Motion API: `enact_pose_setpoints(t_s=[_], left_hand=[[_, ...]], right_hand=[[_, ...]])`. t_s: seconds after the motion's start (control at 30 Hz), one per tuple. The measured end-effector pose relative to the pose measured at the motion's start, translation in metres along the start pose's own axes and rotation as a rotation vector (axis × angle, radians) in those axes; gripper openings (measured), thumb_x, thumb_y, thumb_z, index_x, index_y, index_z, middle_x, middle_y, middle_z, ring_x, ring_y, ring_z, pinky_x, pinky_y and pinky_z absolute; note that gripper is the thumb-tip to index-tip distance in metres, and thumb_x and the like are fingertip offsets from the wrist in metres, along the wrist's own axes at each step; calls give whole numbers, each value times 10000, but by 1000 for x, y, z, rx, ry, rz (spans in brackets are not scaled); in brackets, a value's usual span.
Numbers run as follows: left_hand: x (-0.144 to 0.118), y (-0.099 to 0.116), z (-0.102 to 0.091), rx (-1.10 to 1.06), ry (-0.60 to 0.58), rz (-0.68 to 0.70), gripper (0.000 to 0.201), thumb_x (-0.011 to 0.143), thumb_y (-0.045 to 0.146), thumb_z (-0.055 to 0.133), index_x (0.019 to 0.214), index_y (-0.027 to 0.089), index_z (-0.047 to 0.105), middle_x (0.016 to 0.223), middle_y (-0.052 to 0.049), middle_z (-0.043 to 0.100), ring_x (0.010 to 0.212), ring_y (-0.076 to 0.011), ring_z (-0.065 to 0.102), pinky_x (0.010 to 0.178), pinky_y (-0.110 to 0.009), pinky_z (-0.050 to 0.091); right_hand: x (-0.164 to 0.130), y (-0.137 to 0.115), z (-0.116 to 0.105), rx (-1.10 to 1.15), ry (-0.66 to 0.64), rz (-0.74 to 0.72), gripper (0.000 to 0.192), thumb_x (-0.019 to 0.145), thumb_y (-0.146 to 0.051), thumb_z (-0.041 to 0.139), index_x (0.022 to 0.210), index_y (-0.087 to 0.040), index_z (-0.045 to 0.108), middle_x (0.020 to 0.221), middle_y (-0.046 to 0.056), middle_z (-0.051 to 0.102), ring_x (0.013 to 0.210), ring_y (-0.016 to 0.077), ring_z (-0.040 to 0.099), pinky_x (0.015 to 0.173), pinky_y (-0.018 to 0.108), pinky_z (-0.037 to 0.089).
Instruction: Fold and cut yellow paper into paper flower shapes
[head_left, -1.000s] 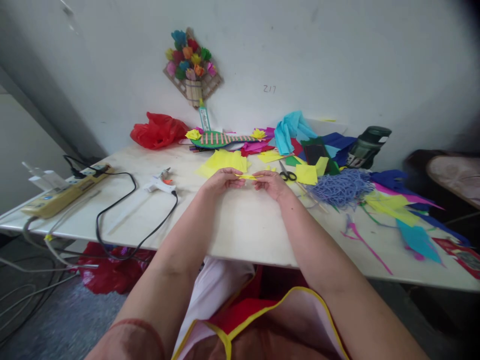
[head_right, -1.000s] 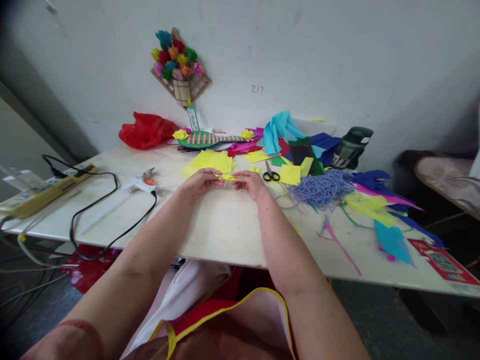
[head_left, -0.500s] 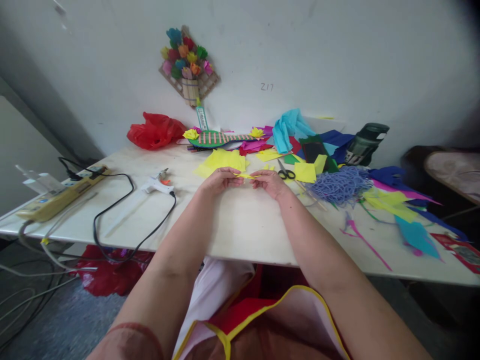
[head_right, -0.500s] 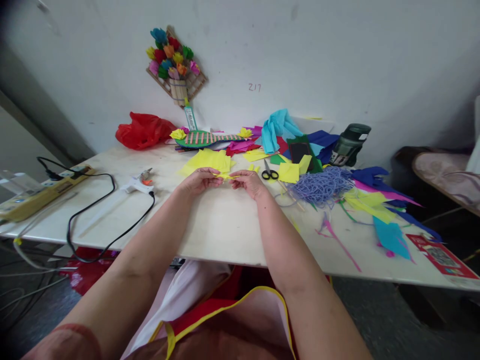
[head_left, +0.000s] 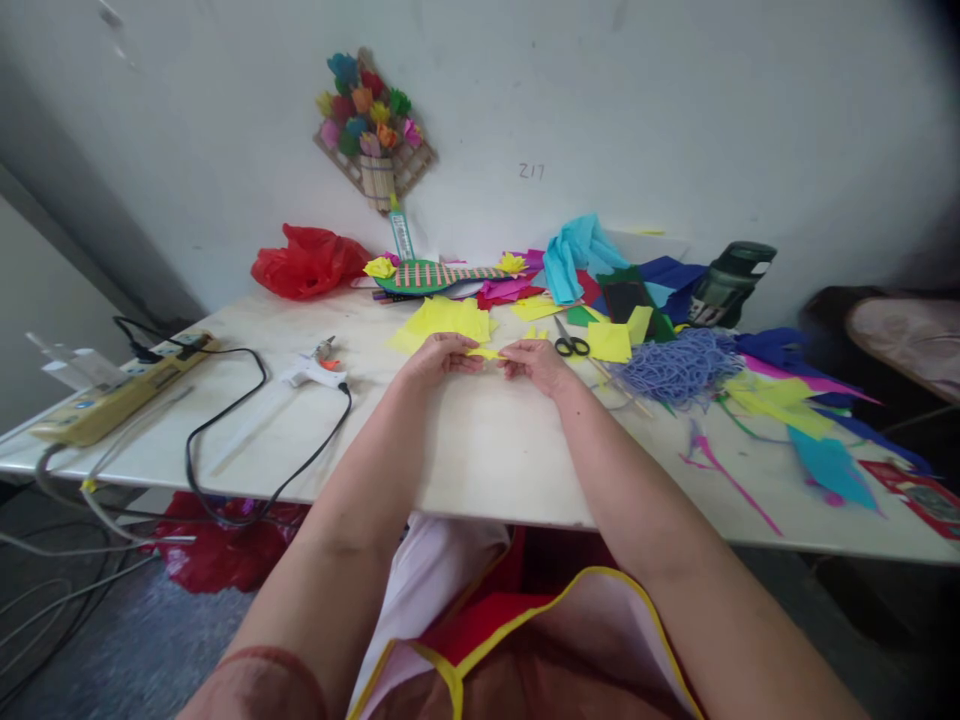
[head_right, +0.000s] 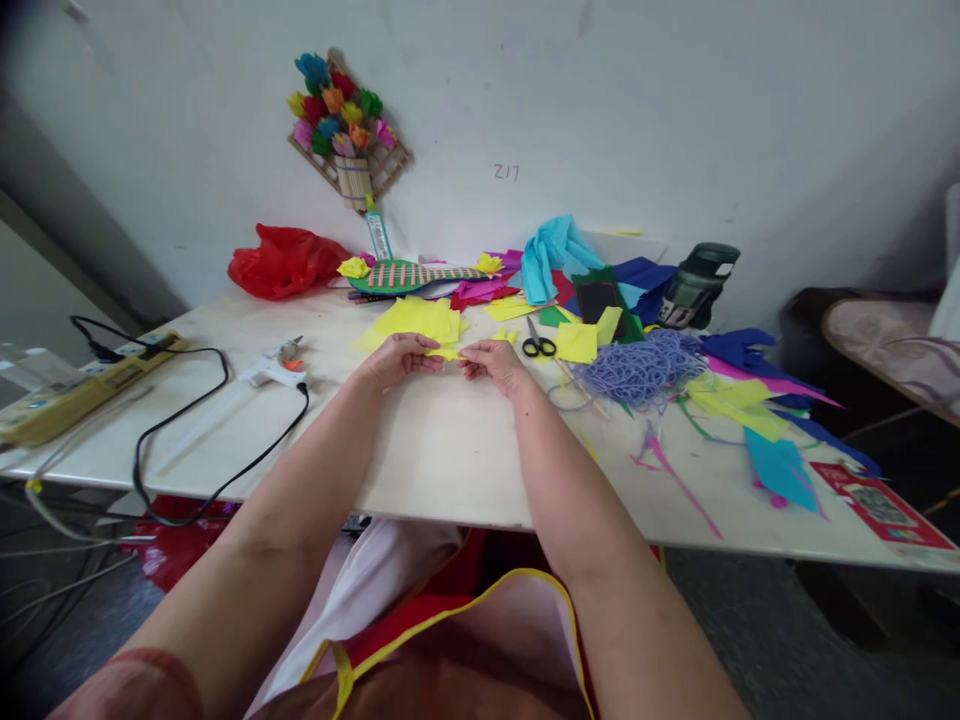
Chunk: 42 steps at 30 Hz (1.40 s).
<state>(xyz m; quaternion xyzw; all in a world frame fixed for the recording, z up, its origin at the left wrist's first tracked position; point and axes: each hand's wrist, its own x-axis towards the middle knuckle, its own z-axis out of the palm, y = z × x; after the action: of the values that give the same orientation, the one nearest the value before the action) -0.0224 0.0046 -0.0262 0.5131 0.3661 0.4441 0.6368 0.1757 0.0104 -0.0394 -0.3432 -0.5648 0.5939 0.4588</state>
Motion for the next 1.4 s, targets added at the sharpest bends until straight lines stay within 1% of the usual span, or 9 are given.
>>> enact_pose_setpoints(t_s=[0.17,0.3,0.47,0.6,0.77,0.97,1.23,1.3,1.4], left_hand=[[0,0,-1,66,8,-18,268,578,144,539,836,79,568,648,-112,649,592,-204,626,591,-307,498],[1,0,1,220,49,-47,271,609,244,563,836,97,583,583,-92,631,496,-178,594,493,-263,464],[-2,5,10,510,96,-8,336,603,450,611,651,119,573,479,-48,568,384,-117,499,384,-212,352],[-5,8,16,655,3,63,356,583,479,621,570,133,537,454,-5,520,368,-73,437,381,-194,314],[-9,9,15,680,-86,-39,366,576,488,630,596,144,507,443,20,476,342,-48,374,347,-184,236],[-9,8,12,708,-73,-78,409,594,552,582,584,159,473,413,35,433,320,-44,331,339,-194,203],[-7,4,7,669,-142,-83,417,628,557,552,570,155,458,388,29,418,307,-49,325,335,-201,211],[-7,5,7,616,-163,-81,404,640,541,554,590,151,460,418,19,450,319,-51,353,341,-198,236],[-7,5,10,514,-200,-76,383,661,512,554,632,139,473,495,-18,524,372,-69,438,383,-200,315]], right_hand=[[2,3,-2,2,-2,7,171,608,-202,668,733,-116,589,599,52,649,430,107,546,455,252,475],[3,4,-1,-31,-4,6,194,616,-177,657,785,-128,574,570,38,644,422,106,550,454,245,475],[0,1,4,-78,-27,-13,199,621,-173,648,798,-123,571,545,28,636,397,98,540,440,230,471],[-2,-1,7,-115,-69,21,205,630,-171,646,812,-124,564,539,24,635,390,100,541,430,225,470],[-4,-2,6,-111,-133,100,155,676,-178,614,805,-124,547,581,46,651,410,117,562,416,233,470],[-4,-2,4,-86,-106,123,108,729,-188,566,803,-109,562,554,55,643,393,122,560,397,224,457],[-5,-4,7,-61,-116,130,346,795,-244,498,1111,-105,497,526,41,629,397,124,561,408,220,447],[-5,-6,7,-32,-101,136,374,819,-344,450,1104,-104,491,546,58,638,411,137,572,414,236,452],[-3,-8,7,22,-63,174,485,817,-510,347,976,-91,533,574,89,646,430,156,583,424,263,464]])
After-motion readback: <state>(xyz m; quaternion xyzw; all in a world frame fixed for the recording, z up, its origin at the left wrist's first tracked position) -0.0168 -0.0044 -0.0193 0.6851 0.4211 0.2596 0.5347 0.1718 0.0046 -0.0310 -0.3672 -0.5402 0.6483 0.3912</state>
